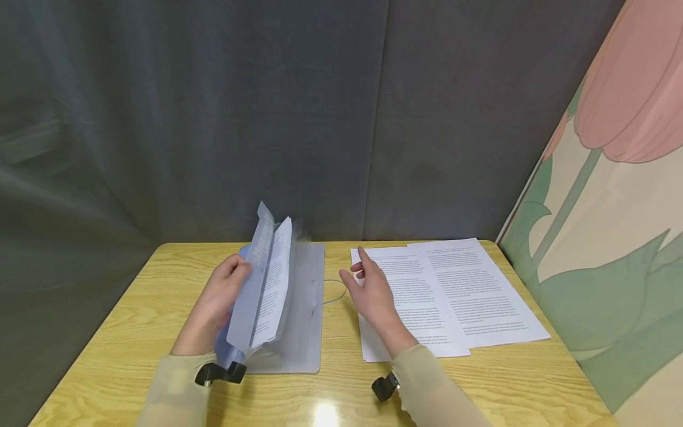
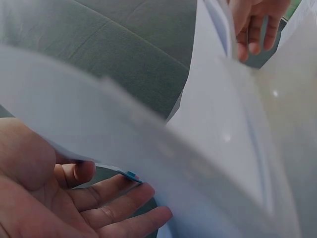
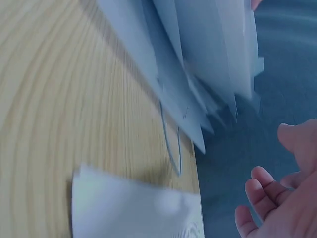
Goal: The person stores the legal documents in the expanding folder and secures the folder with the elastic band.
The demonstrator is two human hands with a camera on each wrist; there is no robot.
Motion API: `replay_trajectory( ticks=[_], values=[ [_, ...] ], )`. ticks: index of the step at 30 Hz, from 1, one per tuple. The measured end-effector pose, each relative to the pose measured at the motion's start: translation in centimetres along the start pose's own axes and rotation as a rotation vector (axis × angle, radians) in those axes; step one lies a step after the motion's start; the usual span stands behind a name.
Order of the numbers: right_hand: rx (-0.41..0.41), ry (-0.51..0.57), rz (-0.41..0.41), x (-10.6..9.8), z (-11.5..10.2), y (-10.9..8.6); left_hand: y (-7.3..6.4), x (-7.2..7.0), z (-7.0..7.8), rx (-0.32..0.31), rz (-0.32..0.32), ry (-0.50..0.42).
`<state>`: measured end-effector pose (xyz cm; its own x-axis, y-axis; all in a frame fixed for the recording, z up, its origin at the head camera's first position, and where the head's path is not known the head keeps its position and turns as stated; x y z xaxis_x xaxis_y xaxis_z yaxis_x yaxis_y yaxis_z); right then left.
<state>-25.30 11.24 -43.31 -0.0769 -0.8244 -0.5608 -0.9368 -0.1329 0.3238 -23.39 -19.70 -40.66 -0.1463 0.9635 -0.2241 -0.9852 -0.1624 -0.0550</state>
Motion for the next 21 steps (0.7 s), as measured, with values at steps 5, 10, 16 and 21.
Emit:
replay_trajectory(
  ticks=[5, 10, 16, 21],
  values=[
    [0.030, -0.060, -0.004, -2.0, 1.4, -0.5, 0.1, 0.0, -0.1, -0.002, 0.003, -0.006],
    [0.071, -0.112, -0.010, -3.9, 2.6, -1.2, 0.1, -0.1, 0.0, -0.008, 0.004, -0.003],
    [0.106, -0.180, -0.027, -5.7, 4.1, -1.9, 0.1, 0.0, 0.0, -0.017, 0.002, -0.006],
    [0.121, -0.244, -0.030, -6.9, 5.0, -2.2, 0.1, 0.0, 0.0, -0.019, -0.003, -0.009]
  ],
)
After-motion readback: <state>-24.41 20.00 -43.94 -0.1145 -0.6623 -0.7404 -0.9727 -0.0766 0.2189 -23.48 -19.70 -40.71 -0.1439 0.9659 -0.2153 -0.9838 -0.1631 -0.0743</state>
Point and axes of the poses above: each hand's wrist, its own y-axis towards the middle knuckle, its own x-axis out of the palm, z = x × y, the point moved 3 cm from there along y, towards the middle knuckle, and after that the axes turned 8 degrees about -x, right-handed, at the moved point
